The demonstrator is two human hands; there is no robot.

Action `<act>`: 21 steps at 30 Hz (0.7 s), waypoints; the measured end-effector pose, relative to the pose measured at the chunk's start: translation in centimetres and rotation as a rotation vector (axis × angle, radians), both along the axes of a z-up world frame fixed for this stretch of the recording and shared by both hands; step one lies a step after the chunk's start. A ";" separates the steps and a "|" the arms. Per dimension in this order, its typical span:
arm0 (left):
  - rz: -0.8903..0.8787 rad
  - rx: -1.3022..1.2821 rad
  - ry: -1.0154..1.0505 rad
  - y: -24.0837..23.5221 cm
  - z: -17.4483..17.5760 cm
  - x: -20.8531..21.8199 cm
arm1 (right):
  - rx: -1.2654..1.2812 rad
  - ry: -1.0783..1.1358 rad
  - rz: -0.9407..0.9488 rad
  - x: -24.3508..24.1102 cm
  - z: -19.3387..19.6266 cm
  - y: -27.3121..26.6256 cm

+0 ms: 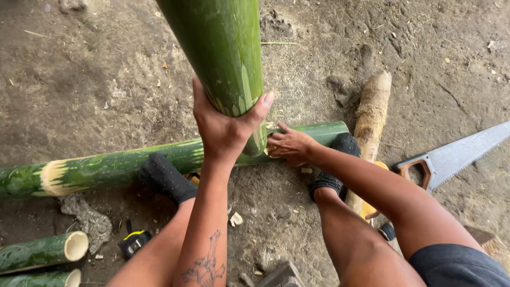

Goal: The person sits on the ground and processes bamboo poles using a wooden mallet, a knife, and a saw. They repeatedly strike the ends of bamboo segments to split or shape them, then use a knife to shave and smooth the cut edges. The person also saws through a bamboo pole and continues to refine the pieces with the mallet and knife.

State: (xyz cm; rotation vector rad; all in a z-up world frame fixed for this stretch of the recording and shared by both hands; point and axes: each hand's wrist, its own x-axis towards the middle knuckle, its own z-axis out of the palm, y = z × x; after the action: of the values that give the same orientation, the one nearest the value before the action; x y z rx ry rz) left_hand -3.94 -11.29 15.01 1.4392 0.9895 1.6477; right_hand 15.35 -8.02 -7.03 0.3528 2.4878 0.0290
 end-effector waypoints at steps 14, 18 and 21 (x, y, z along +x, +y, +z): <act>0.005 -0.048 -0.075 -0.3 -1.5 0.1 | 0.022 -0.164 -0.124 -2.0 3.6 -0.3; -0.027 -0.066 -0.128 0.3 -2.4 0.9 | 0.023 0.694 -0.255 4.1 4.8 -2.4; -0.029 -0.107 -0.098 -0.1 -3.0 2.6 | 0.126 1.043 -0.933 11.1 4.7 -5.8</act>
State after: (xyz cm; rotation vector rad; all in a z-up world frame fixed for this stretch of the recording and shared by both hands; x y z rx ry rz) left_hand -1.34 -11.42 12.01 1.2838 0.9818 1.6040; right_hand 26.45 -13.83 -2.29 1.9424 2.9702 -0.4908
